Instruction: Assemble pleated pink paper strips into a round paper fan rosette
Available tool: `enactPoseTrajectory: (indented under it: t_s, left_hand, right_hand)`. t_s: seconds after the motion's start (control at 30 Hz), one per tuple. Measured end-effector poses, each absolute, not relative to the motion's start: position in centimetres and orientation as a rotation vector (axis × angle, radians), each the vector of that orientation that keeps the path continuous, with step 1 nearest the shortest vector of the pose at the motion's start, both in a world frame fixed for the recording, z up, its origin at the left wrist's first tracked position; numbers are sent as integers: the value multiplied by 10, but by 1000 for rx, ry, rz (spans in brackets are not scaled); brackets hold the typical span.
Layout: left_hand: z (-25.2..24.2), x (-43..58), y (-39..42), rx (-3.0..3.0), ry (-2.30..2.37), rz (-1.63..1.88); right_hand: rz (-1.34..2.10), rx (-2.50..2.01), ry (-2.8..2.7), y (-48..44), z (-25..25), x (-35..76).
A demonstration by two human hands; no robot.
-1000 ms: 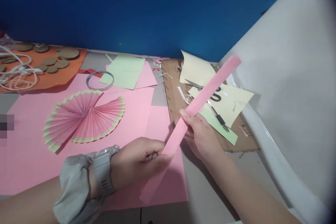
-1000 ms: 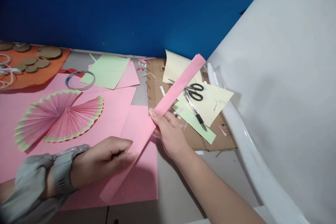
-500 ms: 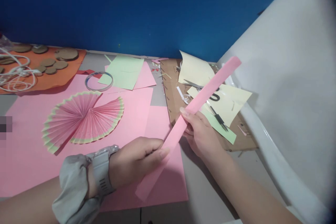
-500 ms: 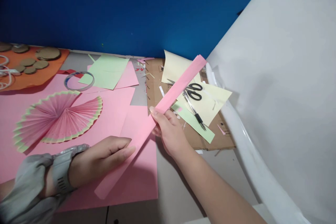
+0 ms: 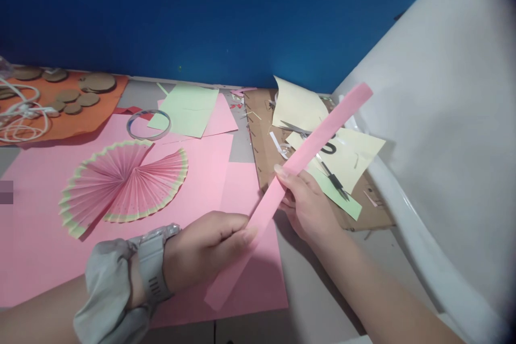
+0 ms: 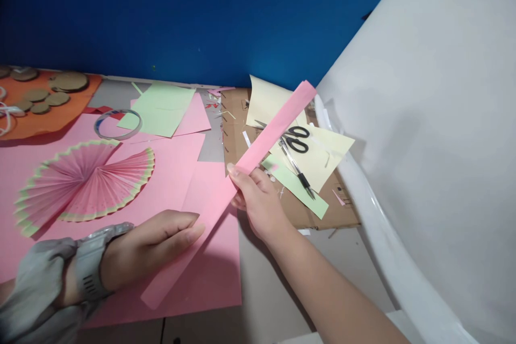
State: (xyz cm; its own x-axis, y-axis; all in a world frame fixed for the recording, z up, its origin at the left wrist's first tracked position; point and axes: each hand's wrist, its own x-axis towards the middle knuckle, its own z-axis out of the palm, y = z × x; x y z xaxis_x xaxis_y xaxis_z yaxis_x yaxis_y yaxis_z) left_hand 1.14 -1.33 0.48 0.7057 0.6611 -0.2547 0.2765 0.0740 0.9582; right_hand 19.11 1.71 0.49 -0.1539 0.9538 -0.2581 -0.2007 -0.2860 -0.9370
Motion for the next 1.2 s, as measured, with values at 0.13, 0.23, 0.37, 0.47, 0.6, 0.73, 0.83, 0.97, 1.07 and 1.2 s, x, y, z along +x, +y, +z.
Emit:
enactPoseTrajectory:
  t_s: [0.13,0.23,0.37,0.47,0.6,0.73,0.83,0.97,1.07,1.2]
  left_hand:
    - [10,11,-11,1471,771,322]
    - [15,10,-9,1433,758,291]
    - [14,9,-9,1390,755,300]
    - [9,8,-9,1344,760,307]
    - [6,8,-9,1315,765,320]
    - [5,9,-8,1325,803,348]
    - [5,9,-8,1305,827,373]
    - [5,10,-8,1285,837,387]
    - [5,10,-9,1312,840,388]
    - [5,10,-9,1273,840,421]
  right_hand:
    - [1622,-1122,-990,17,5,192]
    - [1639,-1121,-1010,17,6,194]
    - [1722,-1132,-1050,18,8,198]
    - [1787,-1133,-1040,19,10,200]
    - [1824,-1108,-970,21,11,200]
    - [1906,-1038,-969,20,8,199]
    - [1942,-1040,-1038,18,7,197]
    - [1898,-1034,-1026,16,7,196]
    - [1995,-976,-1061,16,6,195]
    - [1998,-1006,-1123,14,6,194]
